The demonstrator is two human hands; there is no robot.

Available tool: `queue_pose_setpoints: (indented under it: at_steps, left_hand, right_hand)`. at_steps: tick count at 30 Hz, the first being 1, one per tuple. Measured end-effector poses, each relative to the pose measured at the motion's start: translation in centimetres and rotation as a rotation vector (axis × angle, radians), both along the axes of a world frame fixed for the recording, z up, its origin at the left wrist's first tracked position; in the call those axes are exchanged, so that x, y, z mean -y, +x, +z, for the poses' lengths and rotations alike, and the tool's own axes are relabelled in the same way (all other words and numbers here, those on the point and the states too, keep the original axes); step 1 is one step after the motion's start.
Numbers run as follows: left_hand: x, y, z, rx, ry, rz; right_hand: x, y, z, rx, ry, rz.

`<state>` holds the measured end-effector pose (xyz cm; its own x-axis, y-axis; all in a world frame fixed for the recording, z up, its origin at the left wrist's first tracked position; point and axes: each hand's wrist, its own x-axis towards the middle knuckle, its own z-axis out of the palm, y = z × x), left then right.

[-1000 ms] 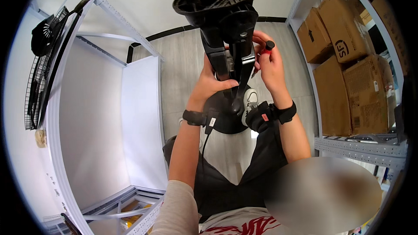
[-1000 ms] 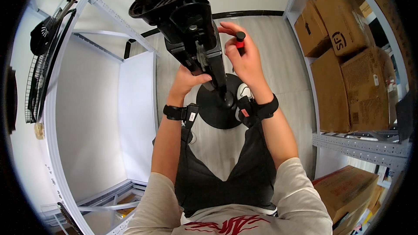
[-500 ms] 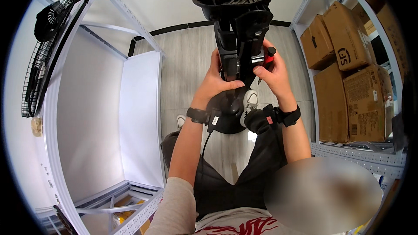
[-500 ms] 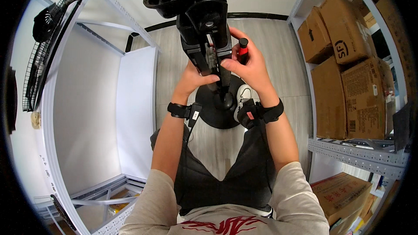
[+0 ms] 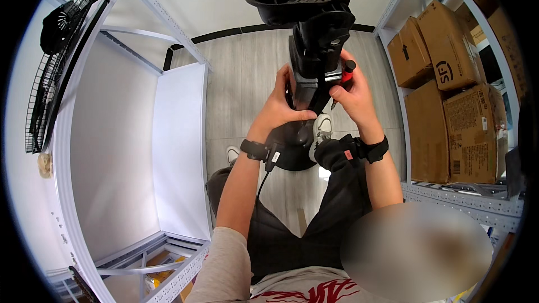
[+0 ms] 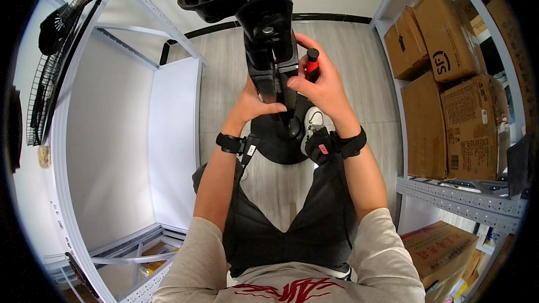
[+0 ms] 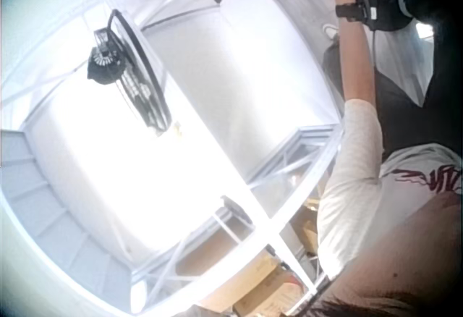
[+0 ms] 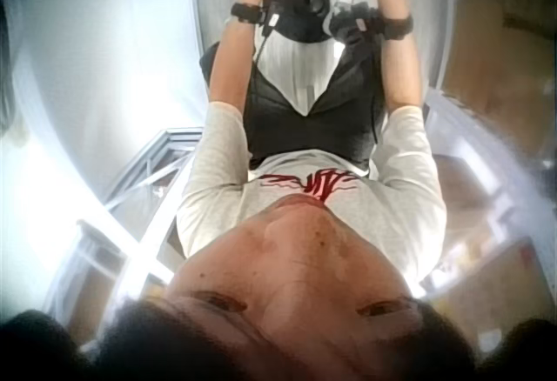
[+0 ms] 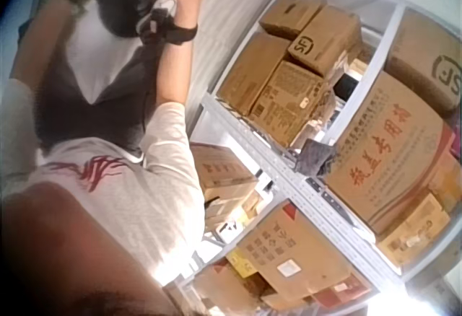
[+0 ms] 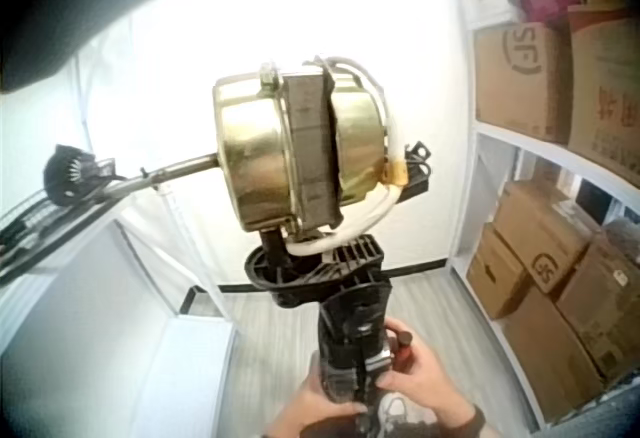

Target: The person sits on the floor and uses a screwdriver to tighten screws on a standing fan's motor housing. They pick up screws from a nearby shelf and continue securing the fan components.

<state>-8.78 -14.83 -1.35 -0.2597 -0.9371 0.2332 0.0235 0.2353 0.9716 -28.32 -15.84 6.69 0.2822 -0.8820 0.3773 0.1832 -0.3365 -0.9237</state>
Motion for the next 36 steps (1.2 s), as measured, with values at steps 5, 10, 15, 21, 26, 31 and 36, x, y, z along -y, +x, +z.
queue_pose_setpoints:
  at_steps: [5, 10, 15, 21, 26, 31, 36]
  left_hand:
    - [0.2, -0.5, 0.1, -0.019, -0.003, 0.003]
    - [0.5, -0.7, 0.1, -0.025, 0.007, -0.008]
    - [0.5, -1.1, 0.6, -0.040, 0.016, -0.031]
    - [-0.4, -1.8, 1.2, -0.063, 0.026, 0.047]
    - [0.3, -1.9, 1.5, -0.002, -0.020, 0.044]
    - [0.2, -2.5, 0.6, -0.173, 0.043, -0.037]
    - [0.1, -2.3, 1.0, -0.176, 0.042, -0.051]
  right_hand:
    - [-0.1, 0.2, -0.1, 0.020, 0.053, 0.016]
    - [-0.2, 0.3, -0.2, 0.026, 0.045, 0.001]
    - [0.1, 0.7, -0.6, 0.043, 0.006, 0.011]
    - [0.4, 0.5, -1.2, 0.036, -0.006, 0.005]
    - [0.5, 0.6, -1.2, 0.039, 0.005, -0.015]
    - [0.4, 0.8, -1.9, 0.086, 0.013, 0.004]
    - [1.1, 0.5, -0.7, 0.069, 0.027, 0.104]
